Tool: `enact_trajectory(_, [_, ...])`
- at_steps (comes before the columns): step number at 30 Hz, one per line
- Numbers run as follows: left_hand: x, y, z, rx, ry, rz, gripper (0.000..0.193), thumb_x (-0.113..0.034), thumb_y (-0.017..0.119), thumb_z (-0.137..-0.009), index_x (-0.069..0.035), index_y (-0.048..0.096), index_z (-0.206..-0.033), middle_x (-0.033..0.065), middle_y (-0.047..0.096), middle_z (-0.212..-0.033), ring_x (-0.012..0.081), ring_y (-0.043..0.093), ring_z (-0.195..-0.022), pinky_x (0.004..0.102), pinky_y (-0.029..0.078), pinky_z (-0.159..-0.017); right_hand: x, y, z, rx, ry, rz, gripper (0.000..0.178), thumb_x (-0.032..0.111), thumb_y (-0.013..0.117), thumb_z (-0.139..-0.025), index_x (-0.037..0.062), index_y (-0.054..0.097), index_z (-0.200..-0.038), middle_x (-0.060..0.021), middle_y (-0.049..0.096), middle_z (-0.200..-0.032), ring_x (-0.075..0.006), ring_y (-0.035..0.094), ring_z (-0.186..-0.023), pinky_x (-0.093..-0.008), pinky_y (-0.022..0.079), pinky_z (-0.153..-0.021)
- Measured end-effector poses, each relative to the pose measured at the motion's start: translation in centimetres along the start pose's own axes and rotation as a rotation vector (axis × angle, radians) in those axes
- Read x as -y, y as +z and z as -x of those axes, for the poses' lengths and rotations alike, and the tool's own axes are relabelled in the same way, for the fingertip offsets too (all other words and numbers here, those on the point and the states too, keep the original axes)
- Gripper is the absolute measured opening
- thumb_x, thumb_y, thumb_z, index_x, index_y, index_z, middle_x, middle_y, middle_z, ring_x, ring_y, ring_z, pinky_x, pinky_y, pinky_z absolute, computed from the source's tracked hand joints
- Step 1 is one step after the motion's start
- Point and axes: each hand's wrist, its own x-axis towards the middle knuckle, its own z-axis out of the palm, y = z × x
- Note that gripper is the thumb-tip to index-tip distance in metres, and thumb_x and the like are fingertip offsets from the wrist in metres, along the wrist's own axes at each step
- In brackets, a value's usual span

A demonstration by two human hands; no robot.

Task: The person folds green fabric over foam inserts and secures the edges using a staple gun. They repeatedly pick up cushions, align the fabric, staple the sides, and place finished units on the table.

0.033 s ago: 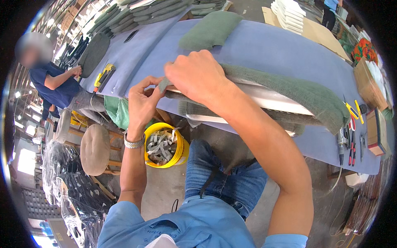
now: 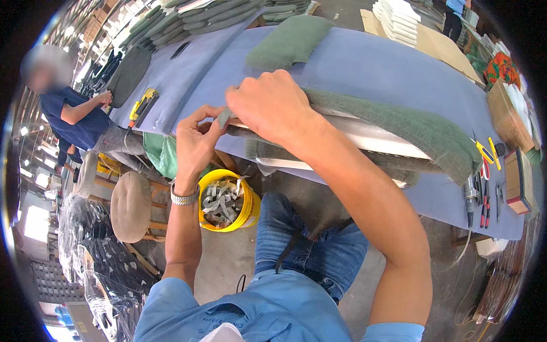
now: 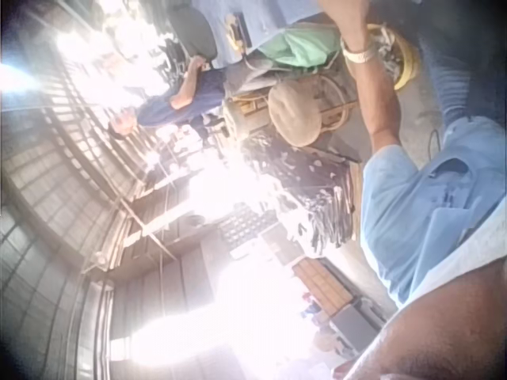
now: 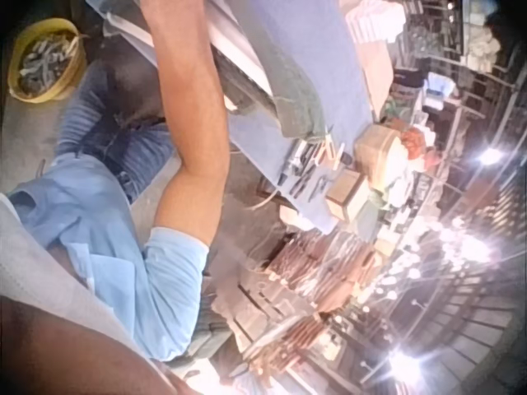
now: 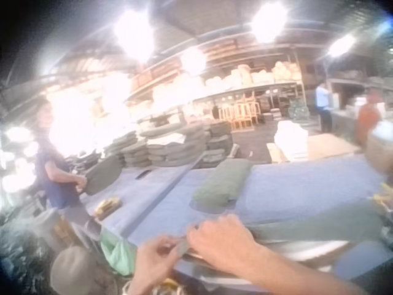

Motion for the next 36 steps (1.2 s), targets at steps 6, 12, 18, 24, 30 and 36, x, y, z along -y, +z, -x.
enact_trajectory(6, [-0.1, -0.1, 0.4, -0.001, 0.030, -0.015, 0.020, -0.011, 0.074, -0.089, 0.003, 0.074, -0.102, 0.0121, 0.078, -0.098, 0.0137, 0.070, -0.072, 0.0298, 0.057, -0.066, -0.1, -0.3, 0.1, 0.051, -0.002, -0.035, 0.023, 0.029, 0.074, -0.082, 0.0073, 0.072, -0.088, -0.0148, 0.073, -0.079, -0.0358, 0.075, -0.080, -0.0475, 0.057, -0.063])
enact_trajectory(12, [-1.7, 0.1, -0.1, 0.077, 0.477, -0.469, 0.058, -0.018, 0.087, -0.080, 0.001, 0.062, -0.129, 0.0176, 0.066, -0.133, 0.0366, 0.062, -0.123, 0.0442, 0.048, -0.105, -2.7, -2.5, -0.4, 0.128, 0.018, -0.059, 0.025, 0.033, 0.078, -0.076, 0.0110, 0.076, -0.089, -0.0168, 0.074, -0.083, -0.0384, 0.074, -0.083, -0.0496, 0.059, -0.069])
enact_trajectory(18, [-3.3, 2.1, -3.0, 0.170, 0.704, -0.452, 0.078, -0.023, 0.094, -0.069, -0.003, 0.060, -0.136, 0.0168, 0.066, -0.133, 0.0372, 0.061, -0.123, 0.0436, 0.049, -0.104, -4.1, -6.3, 3.5, -0.003, 0.091, -0.028, 0.020, 0.025, 0.072, -0.081, 0.0174, 0.076, -0.100, -0.0163, 0.074, -0.084, -0.0394, 0.073, -0.084, -0.0504, 0.058, -0.073])
enact_trajectory(24, [-2.8, 1.4, -4.2, 0.198, 0.730, -0.469, 0.075, -0.021, 0.094, -0.067, -0.006, 0.065, -0.134, 0.0149, 0.068, -0.132, 0.0354, 0.062, -0.121, 0.0422, 0.050, -0.103, -7.9, -14.9, 15.2, 0.010, 0.460, 0.062, 0.017, 0.025, 0.065, -0.095, 0.0132, 0.074, -0.105, -0.0130, 0.076, -0.097, -0.0347, 0.072, -0.095, -0.0441, 0.056, -0.082])
enact_trajectory(30, [-0.5, 1.5, -5.0, 0.245, 0.599, -0.393, 0.074, -0.023, 0.094, -0.067, -0.004, 0.065, -0.132, 0.0154, 0.069, -0.130, 0.0349, 0.065, -0.119, 0.0419, 0.050, -0.103, -9.1, -19.8, 24.2, -0.099, 0.705, -0.252, 0.028, 0.029, 0.070, -0.096, 0.0054, 0.074, -0.112, -0.0109, 0.076, -0.099, -0.0262, 0.071, -0.093, -0.0379, 0.054, -0.082])
enact_trajectory(36, [-0.2, 0.5, -5.0, 0.218, 0.627, -0.431, 0.080, -0.029, 0.095, -0.065, -0.004, 0.065, -0.135, 0.0151, 0.071, -0.126, 0.0329, 0.069, -0.114, 0.0414, 0.053, -0.099, -6.7, -14.7, 26.0, -0.433, 0.632, -0.399, 0.049, 0.038, 0.078, -0.089, 0.0021, 0.072, -0.122, -0.0118, 0.075, -0.112, -0.0227, 0.068, -0.105, -0.0355, 0.051, -0.093])
